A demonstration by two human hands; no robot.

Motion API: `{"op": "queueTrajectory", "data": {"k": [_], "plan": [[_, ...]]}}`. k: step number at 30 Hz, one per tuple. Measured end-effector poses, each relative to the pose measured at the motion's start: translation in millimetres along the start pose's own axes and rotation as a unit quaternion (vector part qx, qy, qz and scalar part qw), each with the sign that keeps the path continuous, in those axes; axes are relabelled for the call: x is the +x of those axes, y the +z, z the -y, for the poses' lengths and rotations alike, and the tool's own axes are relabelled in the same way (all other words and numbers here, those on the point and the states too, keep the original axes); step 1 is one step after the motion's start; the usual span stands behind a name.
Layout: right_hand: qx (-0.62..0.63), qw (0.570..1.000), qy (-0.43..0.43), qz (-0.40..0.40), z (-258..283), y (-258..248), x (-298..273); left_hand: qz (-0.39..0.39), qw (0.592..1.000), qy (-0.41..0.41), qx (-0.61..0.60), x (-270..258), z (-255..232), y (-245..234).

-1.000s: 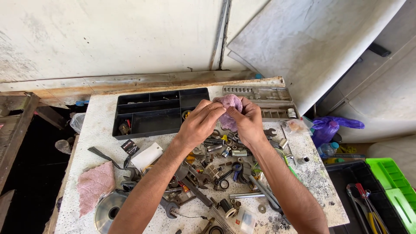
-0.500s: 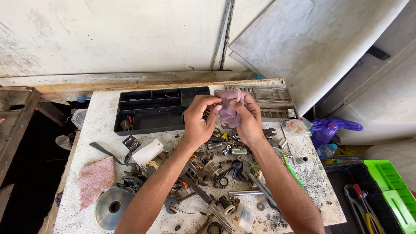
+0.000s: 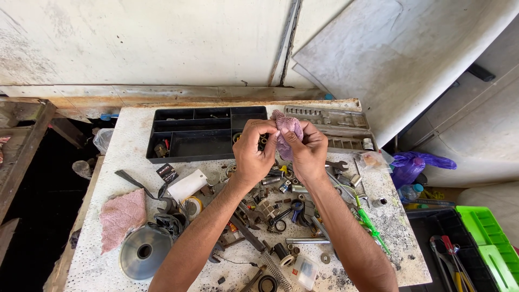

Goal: Inspecting, sorting, and assembling various mechanical parts and components on a workbench.

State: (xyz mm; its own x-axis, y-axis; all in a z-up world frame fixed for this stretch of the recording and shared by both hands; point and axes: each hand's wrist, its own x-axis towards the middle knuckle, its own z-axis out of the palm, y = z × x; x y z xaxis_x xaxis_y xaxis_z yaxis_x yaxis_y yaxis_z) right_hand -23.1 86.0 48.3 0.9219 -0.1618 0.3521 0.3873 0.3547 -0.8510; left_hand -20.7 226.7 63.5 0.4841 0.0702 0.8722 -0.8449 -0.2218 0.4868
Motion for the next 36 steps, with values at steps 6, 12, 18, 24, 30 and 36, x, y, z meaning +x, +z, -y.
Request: {"op": "queueTrajectory", "data": {"k": [6, 12, 18, 24, 30, 36], "plan": [[-0.024, 0.998, -0.022, -0.052, -13, 2, 0, 0.02, 1.0, -0.021, -0.01, -3, 3, -3], [0.046, 0.998, 0.021, -0.047, -11, 10, 1, 0.036, 0.999, -0.029, -0.003, -1, 4, -2], [0.134, 0.987, 0.077, 0.049, -8, -5, 2, 0.058, 0.996, -0.031, 0.064, -12, 24, -1], [0.05, 0.999, 0.004, 0.017, -17, -3, 4, 0.077, 0.996, -0.009, 0.049, -11, 24, -1], [0.052, 0.999, 0.014, 0.006, -28, -15, 8, 0.101, 0.994, -0.005, 0.034, -13, 27, -2], [0.038, 0.999, 0.016, 0.004, -26, -26, 8, 0.114, 0.993, -0.036, 0.012, -14, 23, 1]]}}
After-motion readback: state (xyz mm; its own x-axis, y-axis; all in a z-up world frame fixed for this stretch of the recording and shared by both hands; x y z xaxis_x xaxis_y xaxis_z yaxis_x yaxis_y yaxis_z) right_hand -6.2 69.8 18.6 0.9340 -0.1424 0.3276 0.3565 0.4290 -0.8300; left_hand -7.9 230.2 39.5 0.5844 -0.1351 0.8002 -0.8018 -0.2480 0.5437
